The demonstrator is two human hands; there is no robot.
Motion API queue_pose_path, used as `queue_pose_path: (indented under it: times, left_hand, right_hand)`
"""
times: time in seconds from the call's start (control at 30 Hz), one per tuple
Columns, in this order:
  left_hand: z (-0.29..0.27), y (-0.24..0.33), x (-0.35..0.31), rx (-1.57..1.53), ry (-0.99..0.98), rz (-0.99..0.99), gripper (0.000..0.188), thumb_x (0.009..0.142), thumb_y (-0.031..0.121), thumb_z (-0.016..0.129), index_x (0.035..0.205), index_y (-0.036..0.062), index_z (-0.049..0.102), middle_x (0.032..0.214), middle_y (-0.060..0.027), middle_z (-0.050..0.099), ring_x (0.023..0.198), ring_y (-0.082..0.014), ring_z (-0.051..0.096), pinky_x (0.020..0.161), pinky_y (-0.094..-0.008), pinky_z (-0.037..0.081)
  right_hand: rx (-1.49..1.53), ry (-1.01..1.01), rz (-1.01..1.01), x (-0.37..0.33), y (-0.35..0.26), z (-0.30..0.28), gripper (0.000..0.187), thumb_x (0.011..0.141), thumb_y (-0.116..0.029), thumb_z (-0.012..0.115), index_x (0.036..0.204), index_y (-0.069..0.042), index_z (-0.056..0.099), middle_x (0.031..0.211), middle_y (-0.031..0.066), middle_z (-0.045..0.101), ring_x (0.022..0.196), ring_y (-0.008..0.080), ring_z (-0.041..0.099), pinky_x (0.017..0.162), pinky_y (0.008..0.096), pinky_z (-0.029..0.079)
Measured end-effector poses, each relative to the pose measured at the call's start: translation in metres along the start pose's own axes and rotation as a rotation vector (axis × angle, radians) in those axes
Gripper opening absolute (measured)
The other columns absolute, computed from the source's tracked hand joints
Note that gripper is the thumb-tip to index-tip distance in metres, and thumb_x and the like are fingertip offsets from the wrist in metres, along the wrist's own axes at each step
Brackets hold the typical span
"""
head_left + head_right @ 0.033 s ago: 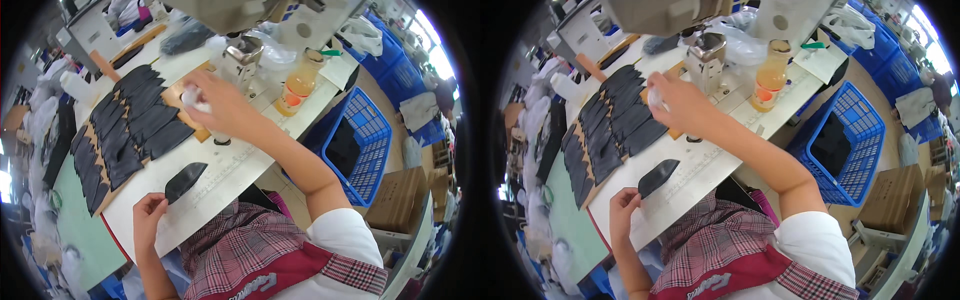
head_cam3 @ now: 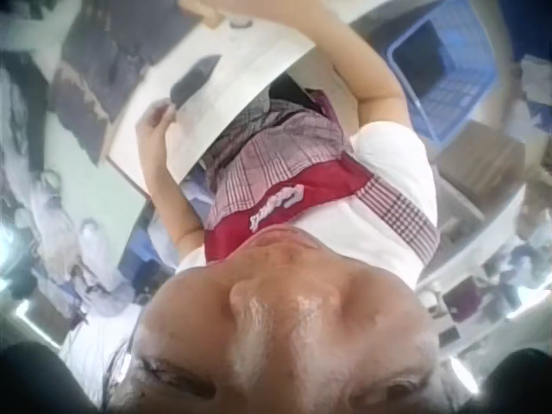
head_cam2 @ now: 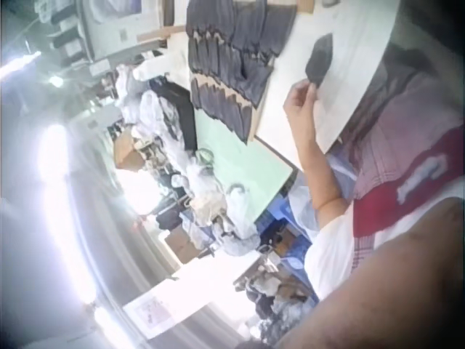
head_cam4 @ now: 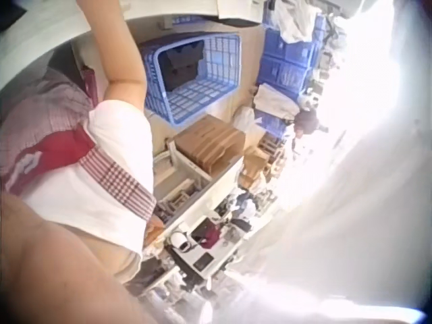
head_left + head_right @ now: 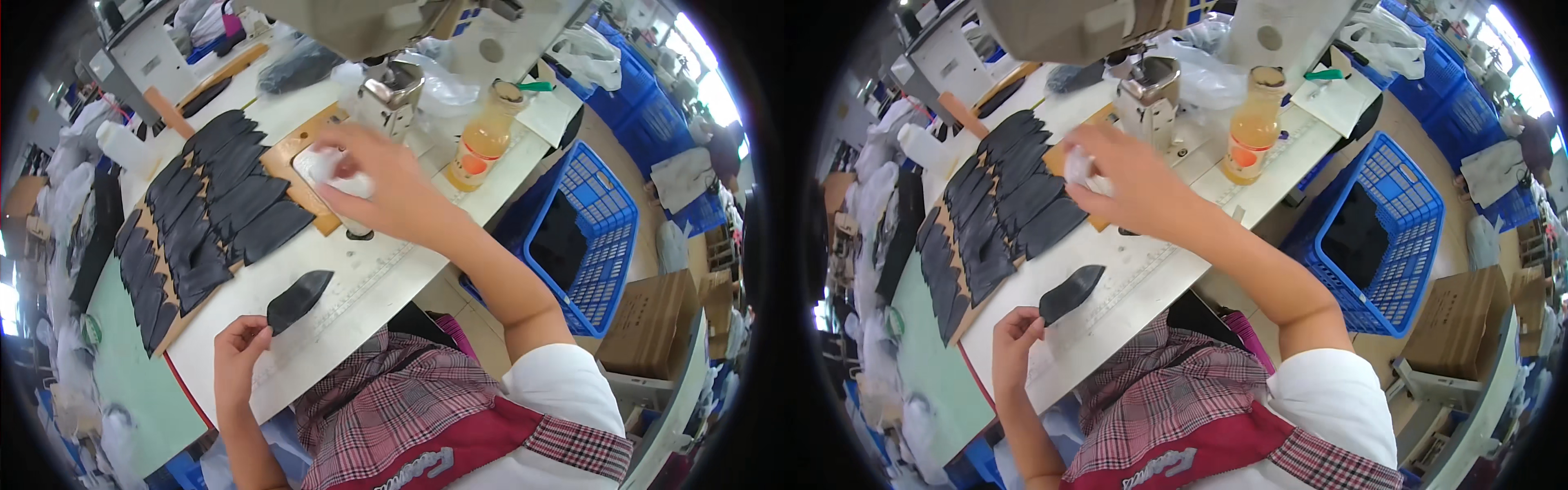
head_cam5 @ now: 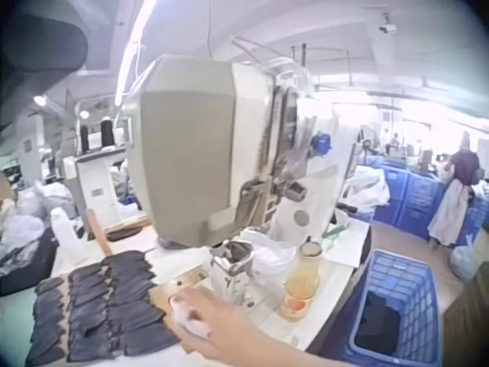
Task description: The person applies liquid adhesive from a plastic bottle to the edges of black semi-circular fabric pieces. They pick up each piece, apply the liquid along the curved edge, and place it back on a stack. The person also handles a plastic bag containing additional pieces.
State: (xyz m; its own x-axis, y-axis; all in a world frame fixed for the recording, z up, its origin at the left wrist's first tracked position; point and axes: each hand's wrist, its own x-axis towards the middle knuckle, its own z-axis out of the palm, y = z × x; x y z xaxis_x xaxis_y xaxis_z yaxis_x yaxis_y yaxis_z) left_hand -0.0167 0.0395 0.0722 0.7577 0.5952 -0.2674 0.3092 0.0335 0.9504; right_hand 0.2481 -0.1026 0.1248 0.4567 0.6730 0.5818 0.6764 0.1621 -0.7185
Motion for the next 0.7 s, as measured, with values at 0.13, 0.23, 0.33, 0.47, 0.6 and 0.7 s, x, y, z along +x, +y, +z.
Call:
queue_pose_path:
  times: [0.13, 0.23, 0.33, 0.47, 0.6, 0.7]
  left_hand:
    - [0.0, 0.016, 0.016, -0.148, -0.14, 0.046, 0.012, 0.083, 0.004, 0.063, 0.094, -0.001, 0.06, 0.078, -0.0017, 0.059, 0.068, -0.0103, 0.053, 0.066, -0.0232, 0.042]
    - [0.01, 0.042, 0.027, -0.235, -0.233, 0.075, 0.013, 0.085, 0.005, 0.062, 0.096, -0.0009, 0.059, 0.08, -0.0027, 0.06, 0.069, -0.0107, 0.053, 0.066, -0.0234, 0.042]
    - [0.012, 0.065, 0.034, -0.193, -0.266, 0.112, 0.012, 0.086, 0.005, 0.061, 0.097, -0.0005, 0.059, 0.081, -0.0023, 0.06, 0.07, -0.0103, 0.054, 0.066, -0.0236, 0.043]
    - [0.006, 0.09, 0.03, -0.069, -0.202, 0.144, 0.013, 0.086, 0.007, 0.061, 0.097, -0.0004, 0.059, 0.08, -0.001, 0.059, 0.07, -0.0096, 0.053, 0.066, -0.0233, 0.043]
    - [-0.022, 0.094, 0.023, 0.098, -0.065, 0.133, 0.017, 0.086, 0.006, 0.06, 0.101, -0.0009, 0.059, 0.083, -0.0005, 0.057, 0.073, -0.0083, 0.053, 0.066, -0.0238, 0.044]
    - [-0.042, 0.11, 0.02, 0.295, -0.118, 0.108, 0.025, 0.085, 0.013, 0.065, 0.105, -0.0016, 0.06, 0.081, 0.001, 0.057, 0.072, -0.007, 0.051, 0.067, -0.0216, 0.043]
  right_hand:
    - [-0.137, 0.436, -0.038, -0.04, -0.017, -0.097, 0.033, 0.071, -0.013, 0.075, 0.099, -0.008, 0.06, 0.098, 0.0035, 0.065, 0.09, 0.0143, 0.061, 0.081, 0.0304, 0.049]
    - [-0.291, 0.591, -0.078, -0.036, 0.004, -0.152, 0.031, 0.072, -0.015, 0.075, 0.098, -0.004, 0.06, 0.099, 0.006, 0.066, 0.093, 0.0148, 0.061, 0.086, 0.0314, 0.048]
    - [-0.252, 0.501, -0.017, -0.031, 0.034, -0.171, 0.031, 0.074, -0.017, 0.075, 0.097, -0.003, 0.06, 0.098, 0.0053, 0.066, 0.094, 0.0159, 0.061, 0.088, 0.0321, 0.047]
    - [-0.278, 0.479, 0.054, -0.031, 0.039, -0.167, 0.032, 0.075, -0.021, 0.075, 0.096, -0.002, 0.06, 0.093, 0.0029, 0.067, 0.091, 0.0163, 0.062, 0.088, 0.0314, 0.047]
    - [-0.261, 0.404, 0.039, -0.02, 0.055, -0.164, 0.031, 0.074, -0.021, 0.077, 0.094, -0.002, 0.062, 0.091, 0.0038, 0.066, 0.087, 0.0134, 0.061, 0.084, 0.0299, 0.048]
    - [-0.326, 0.402, 0.076, -0.029, 0.053, -0.174, 0.028, 0.08, -0.011, 0.072, 0.104, -0.002, 0.061, 0.1, 0.0064, 0.063, 0.094, 0.0145, 0.06, 0.085, 0.0299, 0.048]
